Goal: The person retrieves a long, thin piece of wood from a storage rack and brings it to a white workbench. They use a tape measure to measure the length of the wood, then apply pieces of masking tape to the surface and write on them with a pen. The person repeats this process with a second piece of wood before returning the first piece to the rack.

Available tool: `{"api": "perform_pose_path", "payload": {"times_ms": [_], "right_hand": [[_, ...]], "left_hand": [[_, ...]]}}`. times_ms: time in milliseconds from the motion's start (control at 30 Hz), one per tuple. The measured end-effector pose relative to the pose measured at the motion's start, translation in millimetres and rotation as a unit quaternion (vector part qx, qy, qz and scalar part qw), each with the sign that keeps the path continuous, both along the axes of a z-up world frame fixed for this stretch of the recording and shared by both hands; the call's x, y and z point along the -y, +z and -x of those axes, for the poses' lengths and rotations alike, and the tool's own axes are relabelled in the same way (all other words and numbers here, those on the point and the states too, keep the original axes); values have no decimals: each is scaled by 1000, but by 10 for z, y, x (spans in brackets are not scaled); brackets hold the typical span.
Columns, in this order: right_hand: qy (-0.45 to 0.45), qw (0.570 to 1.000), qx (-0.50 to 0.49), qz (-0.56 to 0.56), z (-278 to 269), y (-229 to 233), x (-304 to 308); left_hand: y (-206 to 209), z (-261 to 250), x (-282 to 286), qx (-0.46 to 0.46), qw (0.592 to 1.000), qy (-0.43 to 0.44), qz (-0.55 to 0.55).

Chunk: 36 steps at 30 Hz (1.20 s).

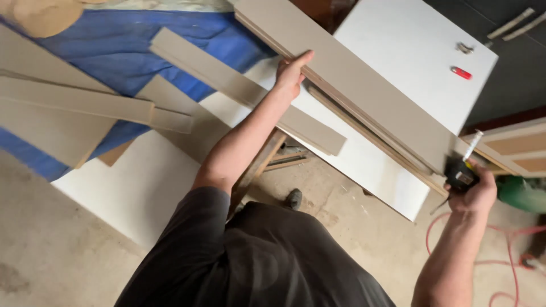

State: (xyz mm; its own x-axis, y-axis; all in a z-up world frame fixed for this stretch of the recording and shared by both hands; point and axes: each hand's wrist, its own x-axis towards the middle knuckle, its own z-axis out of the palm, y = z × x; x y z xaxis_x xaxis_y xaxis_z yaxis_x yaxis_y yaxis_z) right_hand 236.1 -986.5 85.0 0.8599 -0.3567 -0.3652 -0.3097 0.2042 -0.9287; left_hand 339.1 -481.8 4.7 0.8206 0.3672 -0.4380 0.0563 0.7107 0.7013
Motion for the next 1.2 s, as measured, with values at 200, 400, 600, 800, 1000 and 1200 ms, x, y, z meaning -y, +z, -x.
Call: {"api": "perform_pose_path", "payload": {"times_ms": [200, 400, 600, 800, 1000, 1200], "right_hand": [[-2, 1000, -11, -13, -340, -106, 773], [49, 997, -60, -27, -556, -242, 1103], [80, 994, -68, -36, -598, -311, 1192], [77, 993, -92, -10, -614, -171, 1145], [56, 994, -91, 1, -584, -198, 1090], [2, 997, -71, 39, -288, -44, 1026]], "left_hand": [[-195, -287, 775, -76, 997, -28, -3], [170, -87, 966, -143, 985, -44, -82], [227, -8, 917, -177, 976, -85, -96], [756, 106, 842, -244, 908, -263, -216], [841, 203, 696, -310, 799, -365, -362], [1025, 714, -97, -195, 401, -581, -681]]}}
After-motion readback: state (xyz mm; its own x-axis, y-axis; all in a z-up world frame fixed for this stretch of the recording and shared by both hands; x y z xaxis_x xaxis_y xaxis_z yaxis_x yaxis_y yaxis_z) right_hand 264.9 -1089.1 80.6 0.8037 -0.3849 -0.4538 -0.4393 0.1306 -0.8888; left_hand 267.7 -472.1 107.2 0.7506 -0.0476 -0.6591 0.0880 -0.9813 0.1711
